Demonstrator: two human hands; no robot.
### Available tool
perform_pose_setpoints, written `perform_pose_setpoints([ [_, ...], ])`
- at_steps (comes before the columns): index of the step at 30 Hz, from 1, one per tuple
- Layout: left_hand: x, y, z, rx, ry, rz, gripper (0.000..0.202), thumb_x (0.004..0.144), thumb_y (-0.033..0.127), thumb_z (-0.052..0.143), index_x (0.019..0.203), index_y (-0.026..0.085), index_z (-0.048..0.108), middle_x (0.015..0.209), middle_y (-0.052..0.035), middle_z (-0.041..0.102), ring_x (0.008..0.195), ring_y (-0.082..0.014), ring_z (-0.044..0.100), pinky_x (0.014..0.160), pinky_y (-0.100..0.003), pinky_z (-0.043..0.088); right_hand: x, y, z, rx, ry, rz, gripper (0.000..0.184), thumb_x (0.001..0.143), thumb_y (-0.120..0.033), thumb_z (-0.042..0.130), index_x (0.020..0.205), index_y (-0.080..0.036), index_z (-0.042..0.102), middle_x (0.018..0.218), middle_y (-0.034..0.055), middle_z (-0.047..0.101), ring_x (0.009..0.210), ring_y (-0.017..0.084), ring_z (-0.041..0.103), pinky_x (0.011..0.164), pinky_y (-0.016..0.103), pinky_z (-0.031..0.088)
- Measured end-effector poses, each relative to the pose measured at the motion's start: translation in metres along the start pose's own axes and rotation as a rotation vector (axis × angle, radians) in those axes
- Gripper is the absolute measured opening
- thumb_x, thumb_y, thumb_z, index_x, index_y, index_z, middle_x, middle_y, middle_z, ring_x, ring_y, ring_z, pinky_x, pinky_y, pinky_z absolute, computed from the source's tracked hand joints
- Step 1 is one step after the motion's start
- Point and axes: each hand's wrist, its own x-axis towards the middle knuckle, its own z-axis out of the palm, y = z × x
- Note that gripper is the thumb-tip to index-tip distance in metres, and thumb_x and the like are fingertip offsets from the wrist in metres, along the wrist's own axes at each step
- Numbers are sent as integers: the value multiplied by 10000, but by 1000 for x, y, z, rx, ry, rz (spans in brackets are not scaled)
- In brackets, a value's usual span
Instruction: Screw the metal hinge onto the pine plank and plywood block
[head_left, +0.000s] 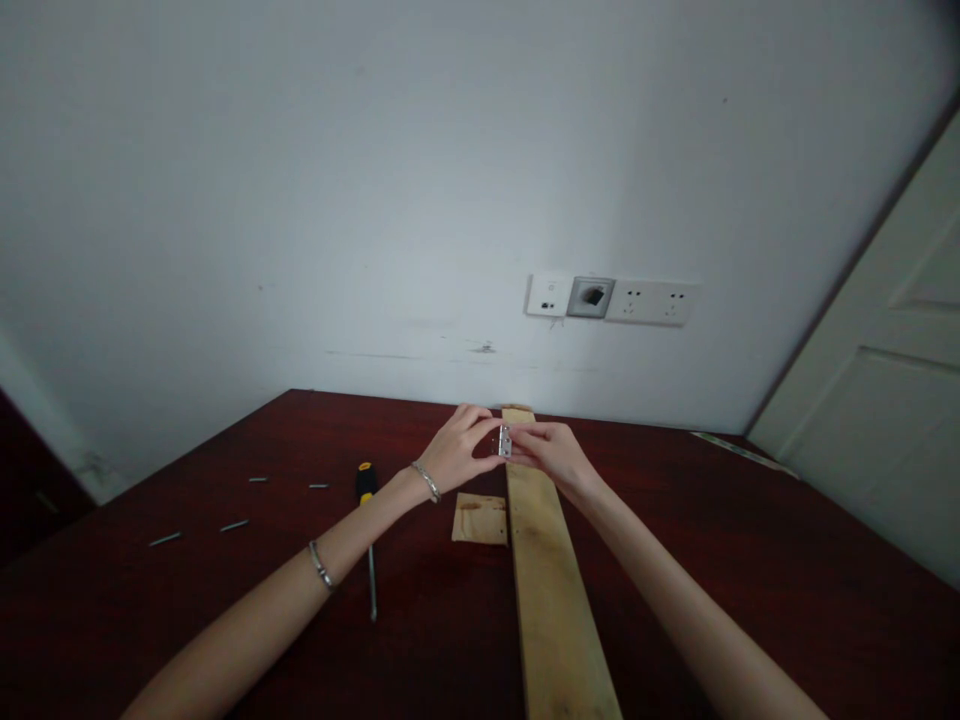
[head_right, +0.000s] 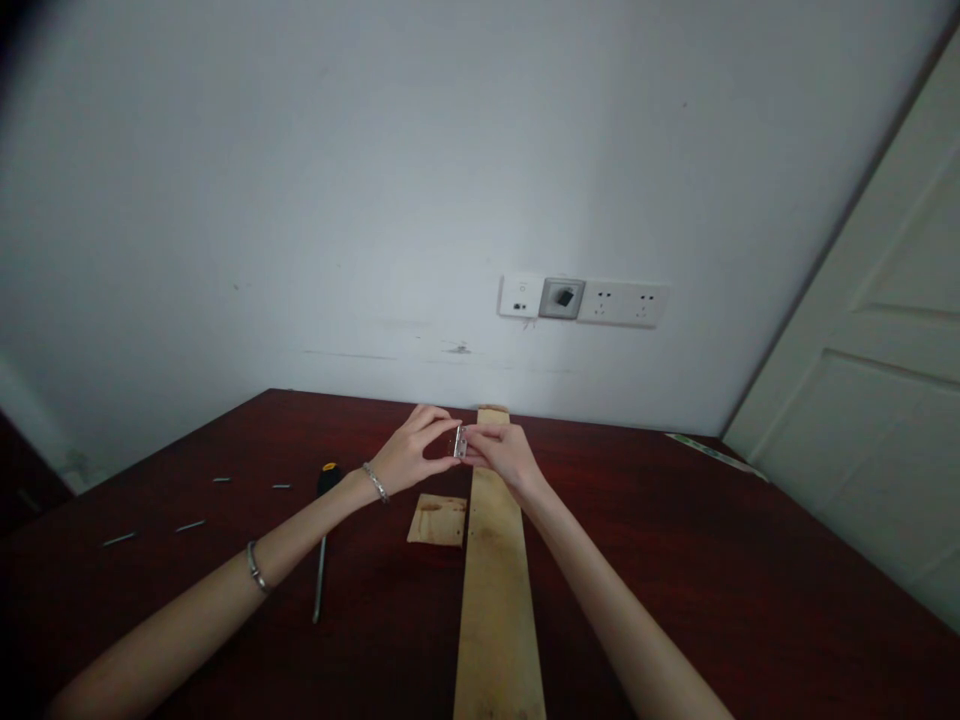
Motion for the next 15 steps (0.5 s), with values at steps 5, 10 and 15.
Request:
perform_pose_setpoints([
  [5, 0, -2, 1, 0, -24, 8, 394, 752, 232, 674, 1125, 190, 557, 1053, -76, 556, 995, -230, 476, 871, -419, 461, 1, 1, 0, -55, 5, -19, 153, 654, -245, 749, 753, -129, 734, 687, 41, 711, 609, 108, 658, 653, 240, 575],
  [10, 0, -2, 2, -34, -28, 13, 375, 735, 211, 687, 1083, 168, 553, 1039, -76, 581, 982, -224, 490, 878, -420, 453, 2, 1, 1, -90, 27, -12, 147, 622, -219, 771, 736, -133, 736, 658, 34, 713, 570, 105, 652, 621, 241, 577],
  [15, -3, -5, 4, -160, 44, 9, 388, 717, 208, 710, 1066, 158, 549, 1031, -80, 586, 986, -209, 519, 871, -393, 464, -1, -5, 1, -123, 5, -29, 138, 662, -242, 738, 746, -132, 739, 646, 34, 710, 580, 115, 655, 621, 255, 575],
])
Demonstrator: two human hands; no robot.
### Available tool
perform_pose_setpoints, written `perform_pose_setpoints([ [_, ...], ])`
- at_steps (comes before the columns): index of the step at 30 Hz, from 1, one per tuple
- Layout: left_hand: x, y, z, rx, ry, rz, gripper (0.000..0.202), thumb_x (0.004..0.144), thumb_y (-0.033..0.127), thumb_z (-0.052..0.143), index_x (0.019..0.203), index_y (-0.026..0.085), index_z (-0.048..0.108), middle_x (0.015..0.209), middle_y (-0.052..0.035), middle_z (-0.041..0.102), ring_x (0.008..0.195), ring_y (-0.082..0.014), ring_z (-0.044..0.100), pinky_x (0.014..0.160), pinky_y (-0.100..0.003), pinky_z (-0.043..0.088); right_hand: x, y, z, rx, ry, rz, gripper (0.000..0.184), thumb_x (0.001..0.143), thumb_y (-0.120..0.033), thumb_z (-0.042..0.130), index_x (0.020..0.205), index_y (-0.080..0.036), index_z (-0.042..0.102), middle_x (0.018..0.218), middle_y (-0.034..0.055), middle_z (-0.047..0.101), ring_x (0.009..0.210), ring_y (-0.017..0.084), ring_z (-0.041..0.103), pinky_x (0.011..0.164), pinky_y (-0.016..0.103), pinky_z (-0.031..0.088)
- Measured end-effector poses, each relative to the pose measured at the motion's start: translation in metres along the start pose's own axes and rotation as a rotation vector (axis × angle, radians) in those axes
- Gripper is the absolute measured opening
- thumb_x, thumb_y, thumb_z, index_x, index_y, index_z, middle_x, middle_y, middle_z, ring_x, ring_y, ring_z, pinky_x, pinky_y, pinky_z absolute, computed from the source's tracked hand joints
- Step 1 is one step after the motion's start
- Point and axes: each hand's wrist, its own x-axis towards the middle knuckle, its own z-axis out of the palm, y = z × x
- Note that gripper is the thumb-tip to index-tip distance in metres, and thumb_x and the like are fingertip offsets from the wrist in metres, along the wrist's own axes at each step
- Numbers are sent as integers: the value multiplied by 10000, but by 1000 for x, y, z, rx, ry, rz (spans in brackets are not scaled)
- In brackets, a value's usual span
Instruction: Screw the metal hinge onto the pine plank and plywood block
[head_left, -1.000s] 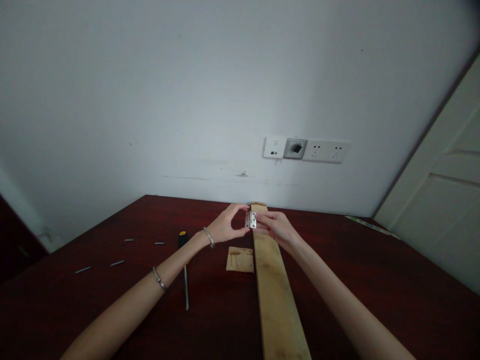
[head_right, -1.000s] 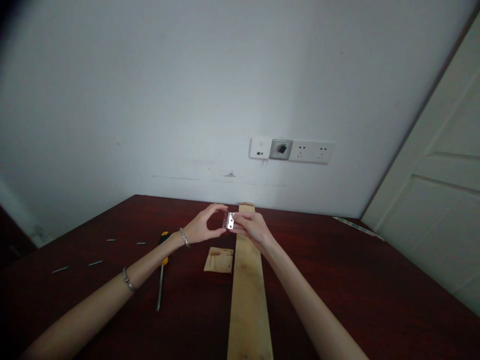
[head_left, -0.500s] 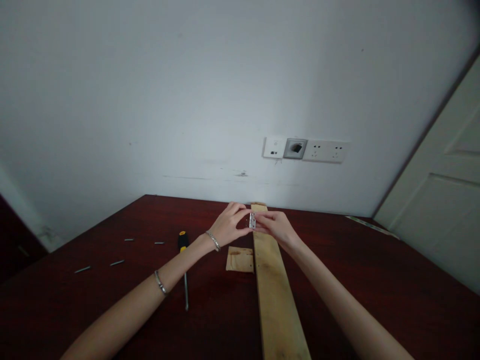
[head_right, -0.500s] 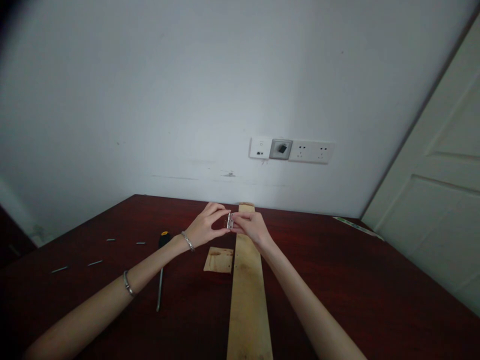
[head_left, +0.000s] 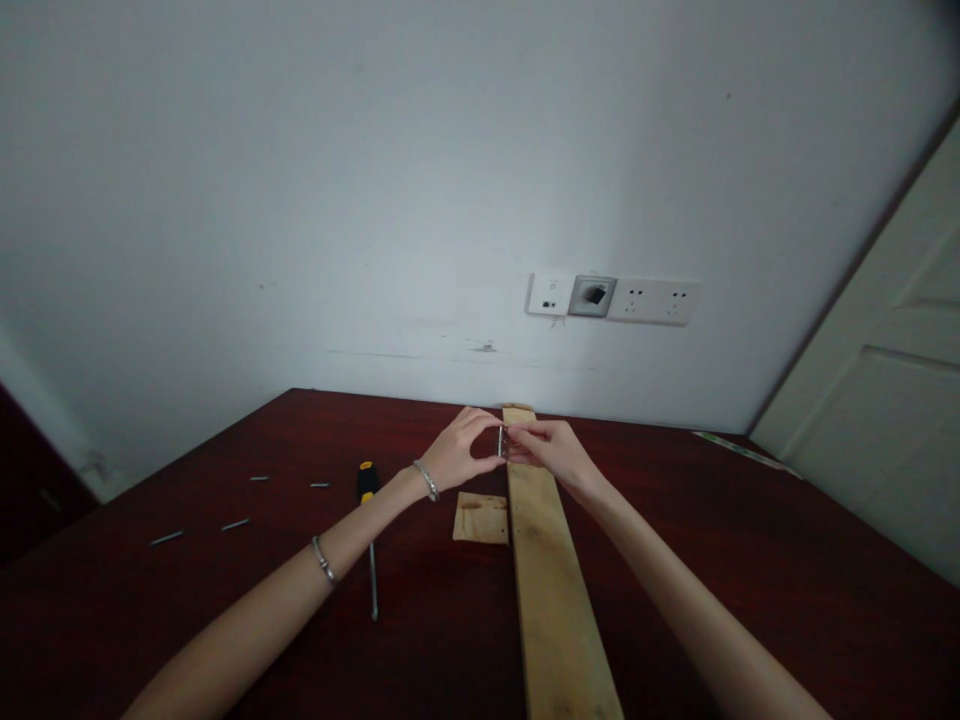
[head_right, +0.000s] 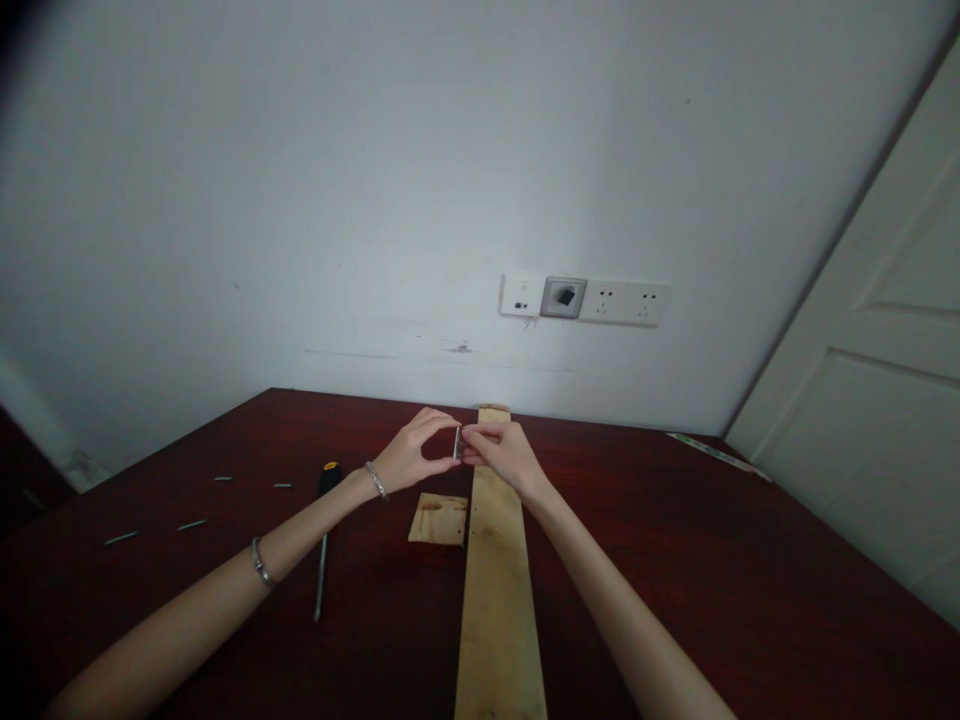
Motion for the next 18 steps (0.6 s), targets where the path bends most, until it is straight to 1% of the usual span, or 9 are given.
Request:
perform_pose_setpoints([
  [3, 0, 1, 0, -94, 53, -17, 388, 717, 212, 714, 1068, 157, 556, 1044, -85, 591, 991, -199, 545, 876, -373, 468, -3, -6, -1, 14, -7, 14, 106, 702, -219, 700, 750, -131, 735, 662, 52, 716, 611, 129, 669, 640, 263, 571],
  [7, 0, 5, 0, -177, 100, -49, 379, 718, 217, 717, 1063, 159, 572, 1053, -86, 605, 990, -193, 565, 888, -361, 464, -4, -10, -4, 49, -19, 30, 86, 718, -165, 669, 773, -126, 724, 663, 57, 716, 610, 125, 672, 631, 248, 565],
  [10, 1, 5, 0, -225, 117, -52, 385, 723, 237, 720, 1073, 158, 582, 1065, -92, 604, 1002, -196, 564, 897, -359, 456, -3, -6, -6, 82, -44, 67, 81, 715, -172, 679, 768, -123, 715, 681, 60, 718, 612, 120, 670, 649, 251, 566],
  [15, 1, 5, 3, -269, 131, -35, 392, 711, 247, 737, 1068, 148, 606, 1047, -104, 587, 997, -203, 555, 887, -358, 454, 0, 3, -10, 201, -141, 134, 147, 707, -219, 709, 820, -125, 709, 752, 69, 722, 700, 127, 677, 750, 280, 559],
  [18, 1, 5, 4, -293, 131, -39, 393, 717, 260, 734, 1075, 159, 608, 1047, -101, 577, 1000, -202, 550, 888, -360, 452, 1, 4, -11, 241, -157, 168, 168, 696, -216, 725, 832, -119, 710, 770, 73, 721, 706, 121, 675, 752, 265, 554],
])
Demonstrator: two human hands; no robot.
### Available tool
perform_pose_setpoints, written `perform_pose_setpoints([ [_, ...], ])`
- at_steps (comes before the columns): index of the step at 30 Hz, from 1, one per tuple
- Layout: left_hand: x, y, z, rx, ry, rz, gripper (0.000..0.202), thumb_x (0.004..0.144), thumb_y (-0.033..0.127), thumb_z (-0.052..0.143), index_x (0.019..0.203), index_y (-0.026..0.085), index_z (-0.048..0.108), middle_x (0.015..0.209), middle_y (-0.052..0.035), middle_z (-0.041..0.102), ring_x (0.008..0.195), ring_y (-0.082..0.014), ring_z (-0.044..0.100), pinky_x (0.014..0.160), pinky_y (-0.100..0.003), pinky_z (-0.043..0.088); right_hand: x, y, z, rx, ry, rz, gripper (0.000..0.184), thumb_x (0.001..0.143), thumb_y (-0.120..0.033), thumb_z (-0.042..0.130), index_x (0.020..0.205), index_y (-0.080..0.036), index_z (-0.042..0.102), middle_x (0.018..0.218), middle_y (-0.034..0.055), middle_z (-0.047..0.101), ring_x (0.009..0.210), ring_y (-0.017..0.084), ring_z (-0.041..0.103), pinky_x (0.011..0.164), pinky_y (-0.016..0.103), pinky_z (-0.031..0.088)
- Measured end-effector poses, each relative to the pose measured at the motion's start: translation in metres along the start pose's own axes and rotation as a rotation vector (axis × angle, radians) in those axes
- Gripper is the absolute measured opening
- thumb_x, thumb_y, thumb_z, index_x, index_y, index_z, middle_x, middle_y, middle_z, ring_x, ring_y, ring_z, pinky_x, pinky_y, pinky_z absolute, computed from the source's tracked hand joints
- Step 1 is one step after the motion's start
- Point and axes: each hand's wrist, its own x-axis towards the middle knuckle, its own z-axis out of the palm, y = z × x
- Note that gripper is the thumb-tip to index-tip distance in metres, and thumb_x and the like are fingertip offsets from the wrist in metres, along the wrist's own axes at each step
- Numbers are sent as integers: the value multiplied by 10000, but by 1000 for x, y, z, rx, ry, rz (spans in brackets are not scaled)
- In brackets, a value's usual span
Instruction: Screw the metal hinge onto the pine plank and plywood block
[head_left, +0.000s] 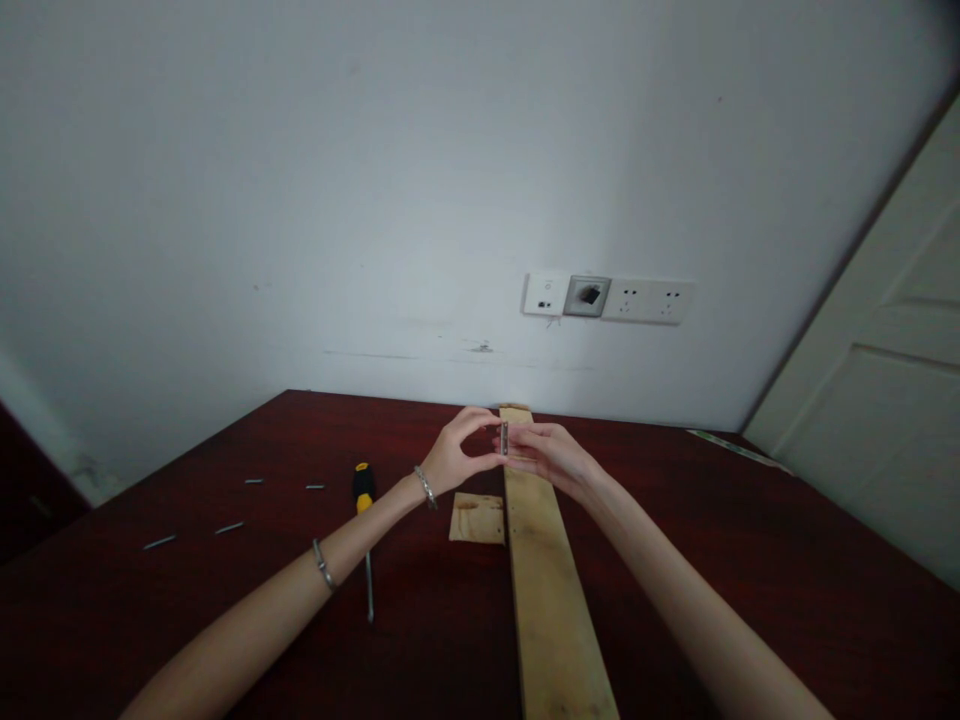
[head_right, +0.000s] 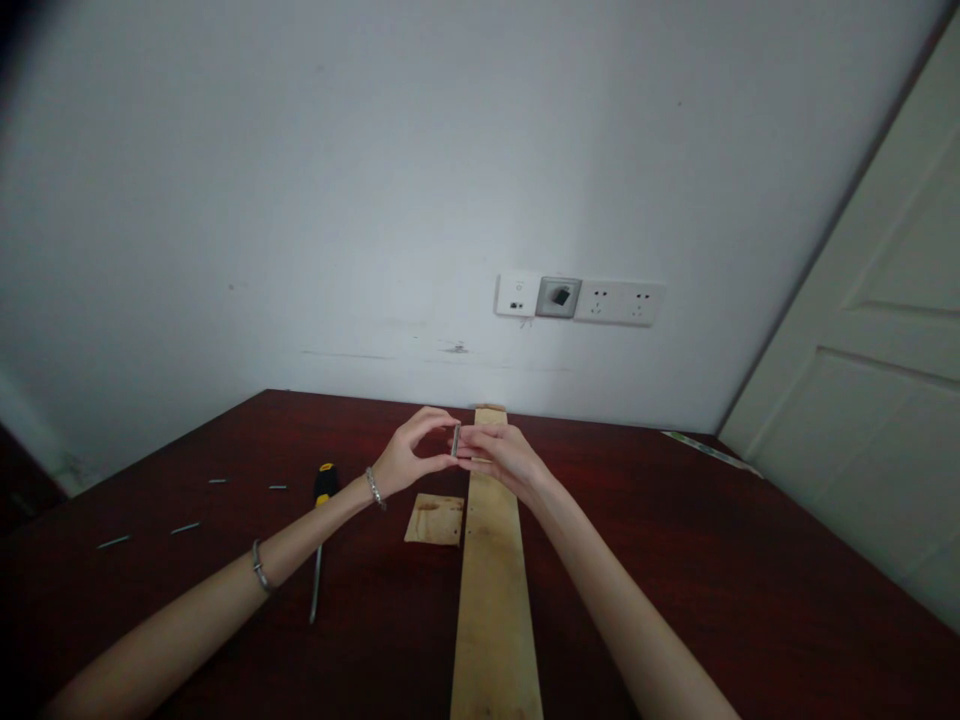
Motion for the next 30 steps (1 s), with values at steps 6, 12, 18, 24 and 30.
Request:
perform_pose_setpoints([
  [6, -2, -1, 1, -43, 15, -71, 401, 712, 284, 735, 1078, 167, 622, 1062, -97, 584, 1024, -207, 548, 928, -379, 438, -1, -1, 1, 48, 43, -9, 151, 619, -167, 778, 746, -122, 709, 651, 26, 691, 596, 82, 641, 670, 209, 551],
  [12, -6, -5, 15, -389, 46, -388, 450, 729, 289, 702, 1133, 113, 612, 1113, -129, 618, 990, -208, 603, 877, -350, 498, 1, -3, 0, 28, 162, -56, 164, 578, -186, 801, 693, -117, 707, 617, 28, 688, 556, 75, 630, 599, 173, 538],
  [18, -3, 1, 22, -601, 104, -683, 586, 649, 298, 768, 1164, 80, 593, 1000, -134, 687, 865, -207, 660, 763, -321, 540, 6, -2, -5, -9, 248, -127, 160, 555, -194, 803, 655, -125, 700, 580, 17, 686, 518, 72, 622, 556, 156, 525],
  [24, -3, -3, 20, -679, 154, -820, 452, 647, 308, 779, 1027, 89, 670, 934, -128, 707, 820, -195, 677, 720, -271, 534, 9, 1, -6, -113, 305, -193, 170, 528, -190, 808, 639, -127, 696, 572, 13, 690, 498, 94, 630, 534, 180, 530],
  [30, -4, -14, 20, -663, 234, -871, 329, 598, 284, 808, 826, 71, 703, 782, -99, 715, 688, -157, 677, 705, -254, 532, 10, 3, -4, -191, 308, -222, 198, 512, -207, 814, 646, -136, 686, 566, 12, 689, 499, 113, 635, 525, 203, 534],
])
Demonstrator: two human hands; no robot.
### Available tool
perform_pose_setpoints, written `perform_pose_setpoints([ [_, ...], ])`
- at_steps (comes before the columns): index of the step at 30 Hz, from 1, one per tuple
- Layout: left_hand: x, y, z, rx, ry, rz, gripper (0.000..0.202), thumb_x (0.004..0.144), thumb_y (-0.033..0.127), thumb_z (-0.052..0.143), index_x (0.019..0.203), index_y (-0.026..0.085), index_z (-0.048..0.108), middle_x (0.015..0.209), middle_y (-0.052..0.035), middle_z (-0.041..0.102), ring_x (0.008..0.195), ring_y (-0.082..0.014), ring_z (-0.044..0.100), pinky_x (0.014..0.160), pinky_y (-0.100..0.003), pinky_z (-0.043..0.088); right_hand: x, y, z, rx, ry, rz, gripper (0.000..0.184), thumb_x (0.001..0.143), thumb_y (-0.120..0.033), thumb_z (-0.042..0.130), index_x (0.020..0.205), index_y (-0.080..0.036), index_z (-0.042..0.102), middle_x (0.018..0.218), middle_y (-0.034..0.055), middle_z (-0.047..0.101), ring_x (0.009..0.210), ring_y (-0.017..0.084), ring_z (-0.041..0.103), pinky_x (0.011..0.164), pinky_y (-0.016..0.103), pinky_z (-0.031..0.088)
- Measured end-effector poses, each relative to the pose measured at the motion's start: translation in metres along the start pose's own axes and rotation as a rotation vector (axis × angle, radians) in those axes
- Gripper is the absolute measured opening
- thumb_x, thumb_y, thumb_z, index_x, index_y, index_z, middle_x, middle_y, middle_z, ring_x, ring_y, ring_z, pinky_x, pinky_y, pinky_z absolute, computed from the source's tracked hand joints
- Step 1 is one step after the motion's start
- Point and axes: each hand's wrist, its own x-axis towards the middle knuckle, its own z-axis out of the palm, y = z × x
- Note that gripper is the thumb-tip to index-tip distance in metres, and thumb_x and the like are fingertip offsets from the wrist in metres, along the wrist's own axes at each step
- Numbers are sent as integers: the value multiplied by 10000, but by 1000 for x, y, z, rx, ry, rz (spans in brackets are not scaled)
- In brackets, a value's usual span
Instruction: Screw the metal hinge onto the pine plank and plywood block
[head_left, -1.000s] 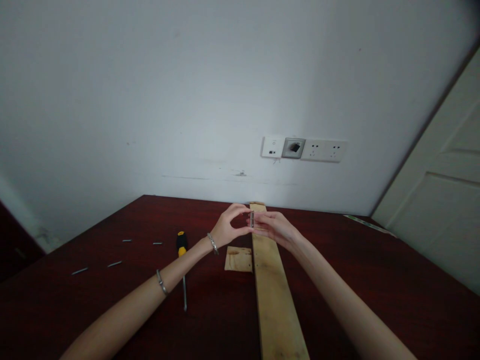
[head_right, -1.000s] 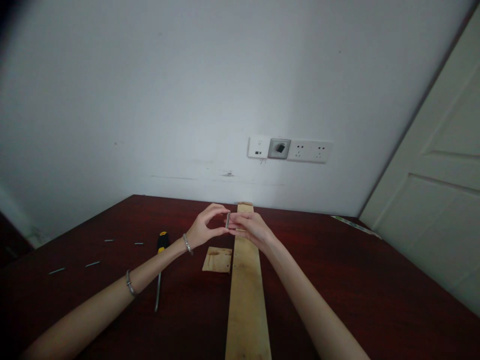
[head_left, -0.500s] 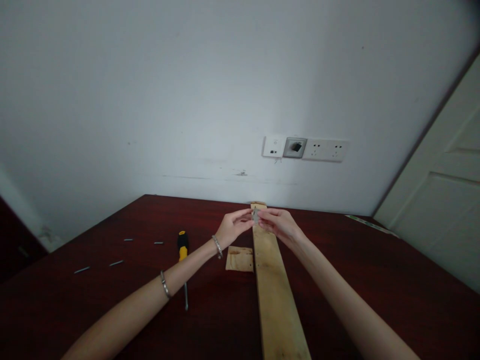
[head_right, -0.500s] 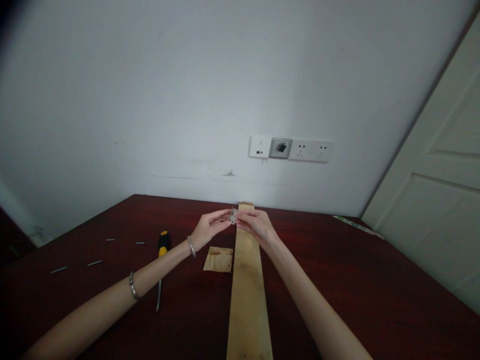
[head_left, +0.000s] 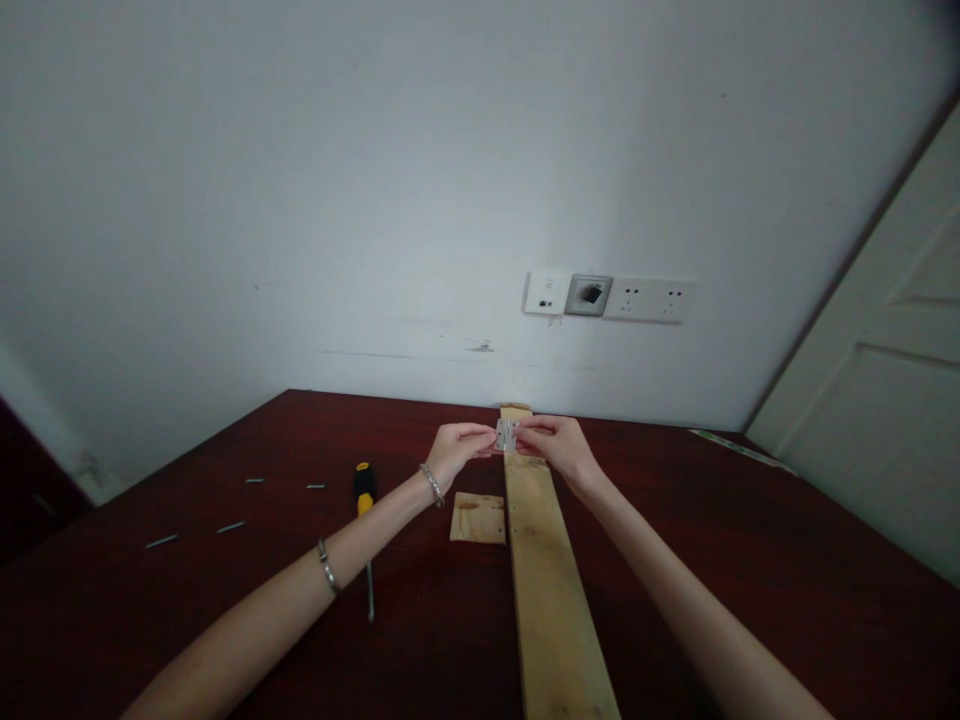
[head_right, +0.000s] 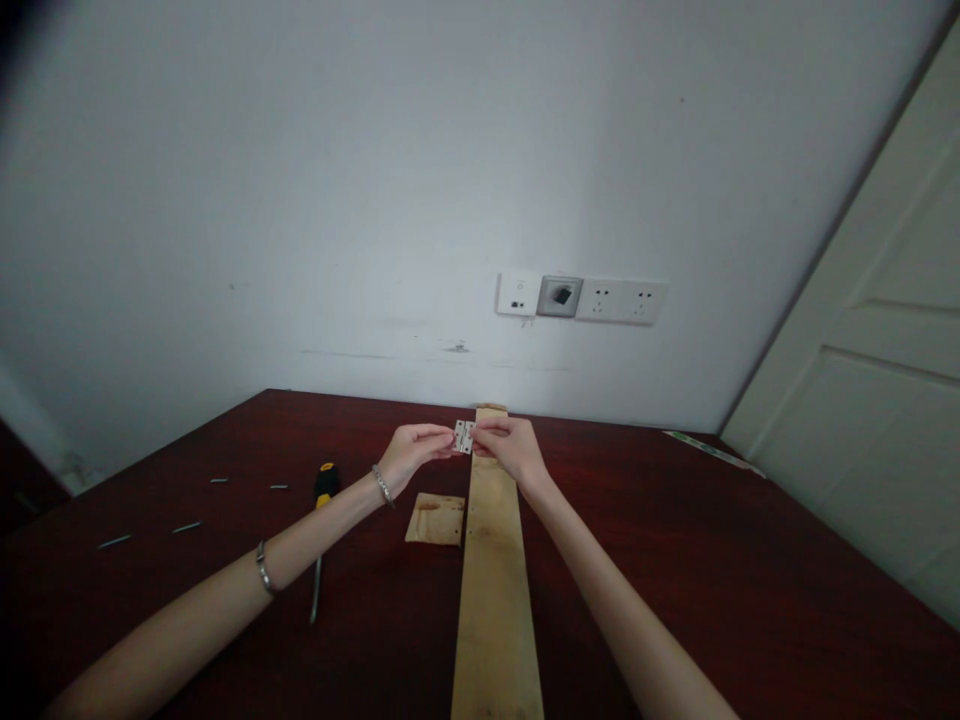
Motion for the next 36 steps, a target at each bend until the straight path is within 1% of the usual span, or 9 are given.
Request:
perform_pose_setpoints([
  [4, 0, 0, -2, 43, -19, -39, 338, 602, 314, 806, 810, 69, 699, 763, -110, 713, 679, -178, 683, 688, -268, 527, -2, -2, 1, -40, -22, -12, 217, 512, -228, 811, 663, -131, 689, 584, 18, 691, 497, 115, 630, 505, 210, 530],
  [8, -1, 2, -4, 75, -38, -53, 377, 600, 368, 799, 807, 71, 696, 770, -117, 713, 698, -189, 686, 645, -248, 516, -4, -4, 1, -66, -40, -30, 214, 519, -239, 804, 668, -130, 697, 588, 19, 687, 512, 116, 633, 486, 203, 527],
  [13, -3, 9, -8, 47, -114, -60, 408, 592, 391, 802, 817, 71, 688, 814, -130, 712, 732, -199, 689, 628, -237, 516, -5, -5, 0, -68, -49, -45, 197, 522, -237, 803, 659, -145, 696, 609, 25, 694, 522, 129, 640, 466, 216, 539],
  [18, -5, 12, -9, 48, -167, -84, 407, 608, 385, 798, 835, 66, 685, 809, -141, 709, 684, -182, 686, 610, -234, 517, -8, -8, 2, -68, -55, -49, 200, 523, -250, 796, 653, -146, 686, 598, 23, 684, 536, 150, 646, 441, 229, 539],
  [20, -5, 11, -9, 54, -167, -84, 407, 604, 375, 803, 840, 65, 688, 804, -141, 710, 679, -181, 685, 603, -233, 520, -9, -9, 4, -84, -57, -64, 201, 531, -254, 789, 663, -144, 685, 601, 20, 681, 543, 149, 644, 435, 227, 538],
  [22, -5, 9, -7, 67, -139, -82, 400, 595, 376, 806, 818, 67, 689, 785, -135, 710, 671, -183, 685, 593, -234, 525, -10, -9, 5, -109, -64, -85, 202, 546, -261, 777, 679, -139, 684, 602, 15, 677, 536, 138, 635, 429, 220, 536],
  [25, -7, 10, -4, 117, -93, -52, 384, 592, 383, 801, 786, 70, 692, 752, -122, 710, 655, -185, 686, 582, -238, 533, -11, -8, 6, -123, -95, -112, 221, 569, -276, 761, 717, -131, 683, 603, 10, 674, 522, 120, 623, 432, 212, 536],
  [31, -11, 17, 4, 226, -46, 85, 320, 631, 354, 766, 779, 76, 710, 718, -95, 709, 632, -168, 678, 593, -242, 543, -10, -9, 6, -80, -105, -113, 291, 550, -302, 780, 764, -133, 679, 653, 16, 685, 560, 129, 642, 453, 222, 548],
  [36, -13, 17, 6, 291, -66, 160, 263, 674, 340, 726, 754, 90, 709, 652, -70, 694, 597, -156, 664, 574, -236, 539, -9, -9, 3, -97, -156, -101, 287, 576, -302, 772, 796, -143, 681, 658, 8, 682, 566, 116, 640, 441, 190, 527],
])
